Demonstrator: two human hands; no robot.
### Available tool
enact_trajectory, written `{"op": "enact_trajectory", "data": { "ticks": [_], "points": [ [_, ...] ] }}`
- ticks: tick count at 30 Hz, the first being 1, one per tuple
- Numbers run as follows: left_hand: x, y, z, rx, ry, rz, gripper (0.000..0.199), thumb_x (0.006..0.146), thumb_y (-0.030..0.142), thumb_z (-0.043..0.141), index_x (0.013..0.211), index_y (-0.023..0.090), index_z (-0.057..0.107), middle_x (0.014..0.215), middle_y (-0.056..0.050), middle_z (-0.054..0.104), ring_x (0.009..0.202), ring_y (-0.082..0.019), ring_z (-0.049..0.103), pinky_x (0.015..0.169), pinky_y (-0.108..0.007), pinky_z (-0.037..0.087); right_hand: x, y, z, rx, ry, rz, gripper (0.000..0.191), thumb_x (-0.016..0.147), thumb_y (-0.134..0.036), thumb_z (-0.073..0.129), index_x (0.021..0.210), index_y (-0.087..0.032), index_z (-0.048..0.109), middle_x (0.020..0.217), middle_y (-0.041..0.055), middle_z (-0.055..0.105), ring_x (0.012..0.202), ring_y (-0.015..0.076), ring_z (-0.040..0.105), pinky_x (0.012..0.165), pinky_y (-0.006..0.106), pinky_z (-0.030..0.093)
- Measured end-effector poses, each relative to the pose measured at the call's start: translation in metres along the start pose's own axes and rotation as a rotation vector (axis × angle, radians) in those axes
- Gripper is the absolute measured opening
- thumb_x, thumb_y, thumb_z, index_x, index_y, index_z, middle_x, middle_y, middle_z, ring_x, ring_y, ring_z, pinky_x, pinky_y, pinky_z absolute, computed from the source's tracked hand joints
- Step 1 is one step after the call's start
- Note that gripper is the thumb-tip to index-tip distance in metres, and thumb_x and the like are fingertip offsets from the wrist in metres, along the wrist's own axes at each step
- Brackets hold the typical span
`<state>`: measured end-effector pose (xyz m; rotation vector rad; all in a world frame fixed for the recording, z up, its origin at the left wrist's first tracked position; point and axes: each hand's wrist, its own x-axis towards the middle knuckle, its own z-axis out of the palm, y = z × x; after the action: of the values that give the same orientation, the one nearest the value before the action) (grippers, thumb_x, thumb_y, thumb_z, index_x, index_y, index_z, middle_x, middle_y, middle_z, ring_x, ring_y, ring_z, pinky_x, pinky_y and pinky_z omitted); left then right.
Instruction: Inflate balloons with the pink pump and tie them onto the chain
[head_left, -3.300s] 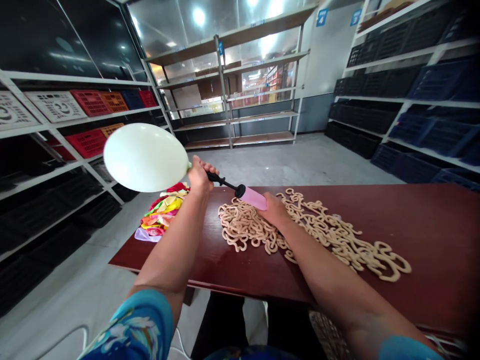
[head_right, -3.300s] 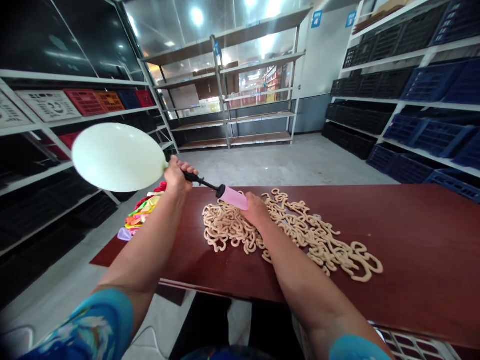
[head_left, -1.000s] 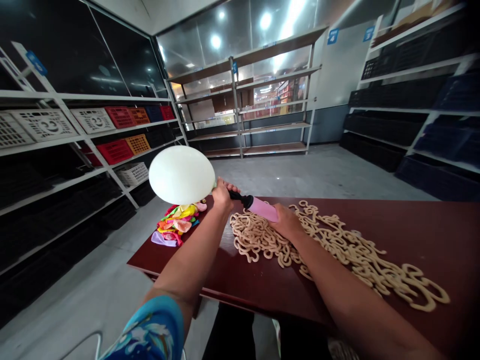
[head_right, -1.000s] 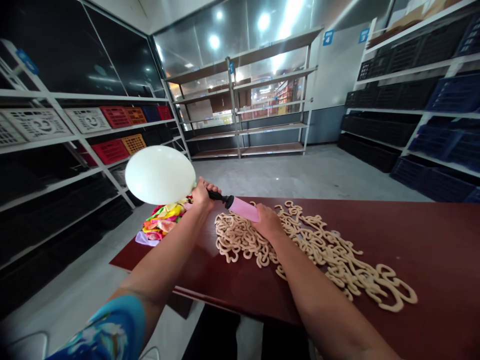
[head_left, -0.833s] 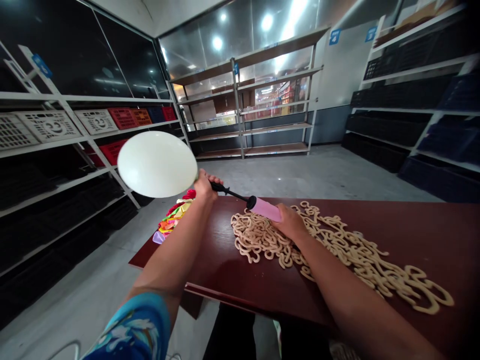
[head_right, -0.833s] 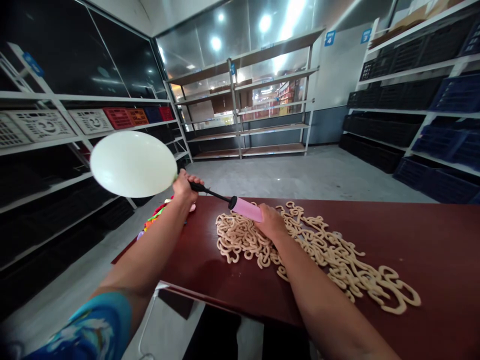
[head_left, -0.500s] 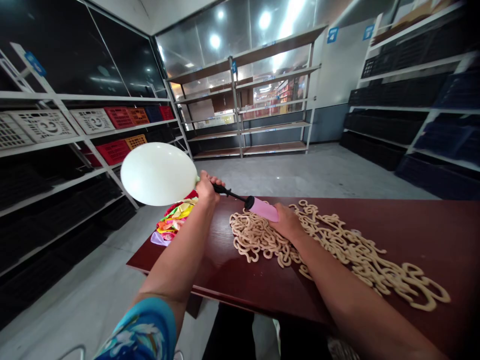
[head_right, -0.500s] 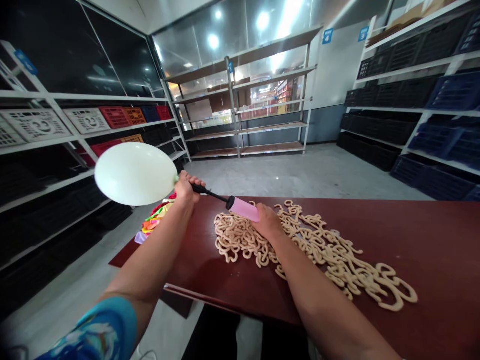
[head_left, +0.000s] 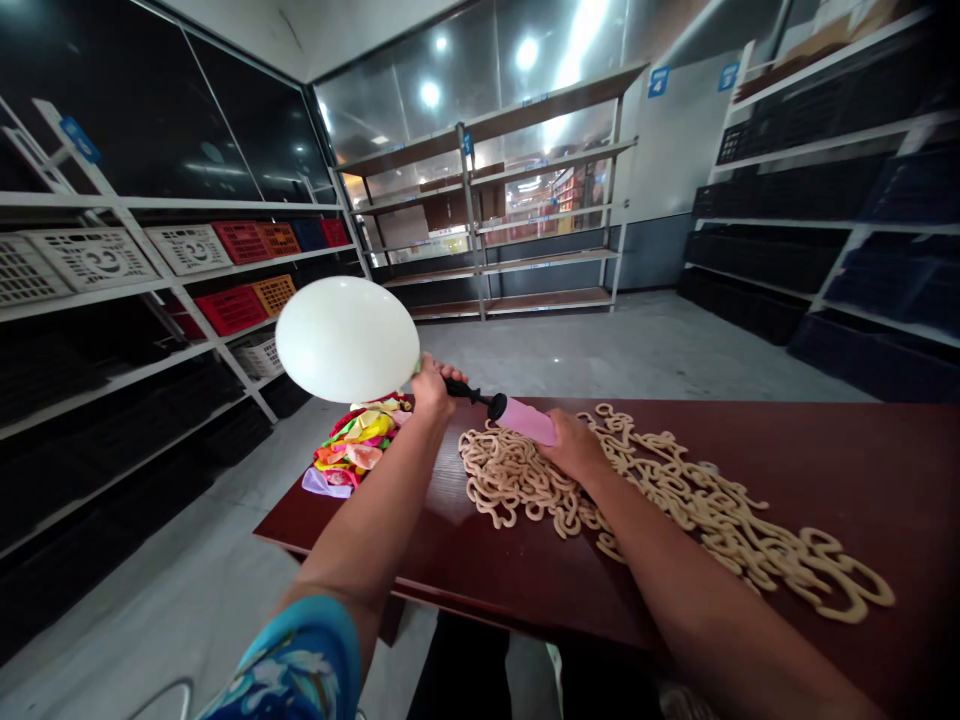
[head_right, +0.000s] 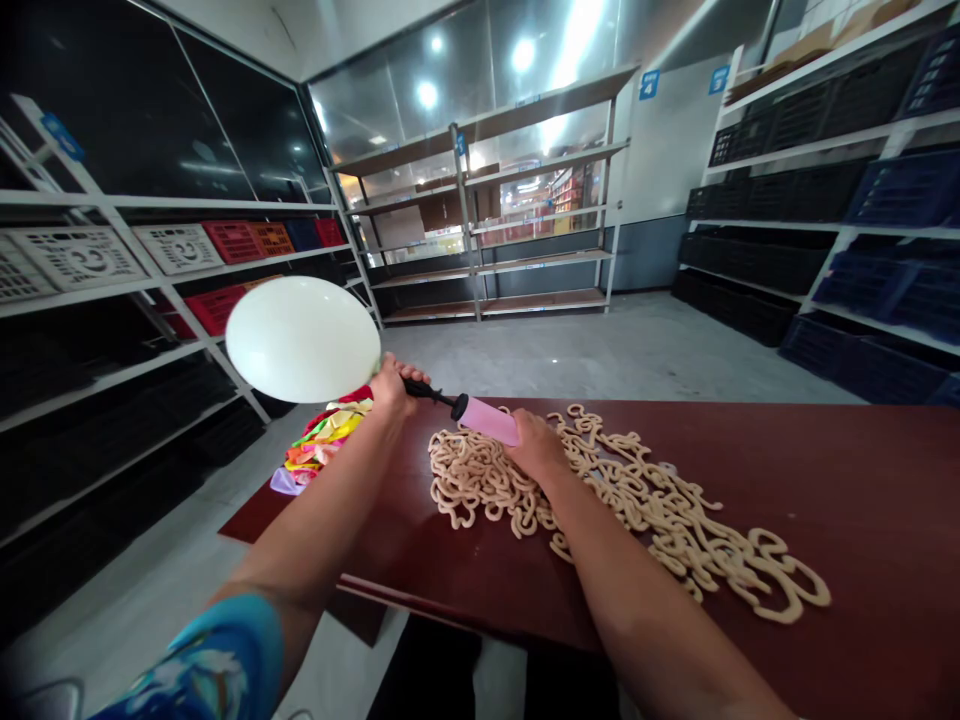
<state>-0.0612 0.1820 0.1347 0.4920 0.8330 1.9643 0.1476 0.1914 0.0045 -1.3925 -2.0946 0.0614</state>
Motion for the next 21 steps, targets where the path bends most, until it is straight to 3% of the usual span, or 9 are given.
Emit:
{"op": "enact_trajectory", "data": {
  "ticks": [6, 9, 12, 18, 21],
  "points": [
    [0.02, 0.063, -0.004, 0.011, -0.004, 0.1, 0.035, 0.085, 0.036, 0.046, 0.061, 0.02, 0.027, 0.046, 0.007, 0.029, 0.037, -0.008, 0.037, 0.046, -0.023, 0.038, 0.001, 0.001, -0.003, -0.008, 0.02, 0.017, 0.035, 0.066, -0.025, 0.064, 0.099, -0.018, 0.054, 0.09, 0.0074, 0.062, 0.081, 0.0209, 0.057, 0.068, 0.029, 0.037],
    [0.02, 0.071, -0.002, -0.001, -0.017, 0.141, 0.035, 0.086, 0.037, 0.045, 0.061, 0.02, 0.026, 0.046, 0.007, 0.027, 0.036, -0.008, 0.035, 0.044, -0.023, 0.036, 0.0, 0.001, 0.002, -0.015, 0.069, -0.002, 0.033, 0.066, -0.024, 0.063, 0.097, -0.017, 0.054, 0.09, 0.0078, 0.062, 0.082, 0.0215, 0.057, 0.068, 0.029, 0.037],
    [0.012, 0.052, -0.001, -0.01, 0.006, 0.125, 0.035, 0.087, 0.038, 0.044, 0.062, 0.02, 0.027, 0.046, 0.007, 0.028, 0.036, -0.008, 0.035, 0.044, -0.023, 0.035, -0.001, 0.001, 0.006, -0.038, 0.094, -0.015, 0.03, 0.067, -0.025, 0.062, 0.095, -0.016, 0.054, 0.089, 0.0082, 0.062, 0.081, 0.0215, 0.057, 0.069, 0.03, 0.038],
    [-0.005, -0.018, -0.004, -0.044, 0.047, -0.005, 0.038, 0.085, 0.043, 0.047, 0.062, 0.021, 0.026, 0.046, 0.007, 0.028, 0.037, -0.008, 0.035, 0.044, -0.023, 0.035, -0.003, -0.005, 0.001, -0.06, 0.06, -0.028, 0.031, 0.07, -0.035, 0.064, 0.094, -0.016, 0.055, 0.088, 0.0092, 0.062, 0.081, 0.0216, 0.057, 0.068, 0.03, 0.037],
    [-0.01, -0.039, -0.003, -0.047, 0.041, -0.038, 0.039, 0.084, 0.044, 0.048, 0.061, 0.021, 0.026, 0.047, 0.007, 0.029, 0.037, -0.008, 0.035, 0.044, -0.024, 0.035, -0.003, -0.006, 0.001, -0.06, 0.055, -0.032, 0.033, 0.07, -0.035, 0.064, 0.096, -0.016, 0.055, 0.089, 0.0089, 0.062, 0.081, 0.0216, 0.057, 0.069, 0.029, 0.038]
  ]
}}
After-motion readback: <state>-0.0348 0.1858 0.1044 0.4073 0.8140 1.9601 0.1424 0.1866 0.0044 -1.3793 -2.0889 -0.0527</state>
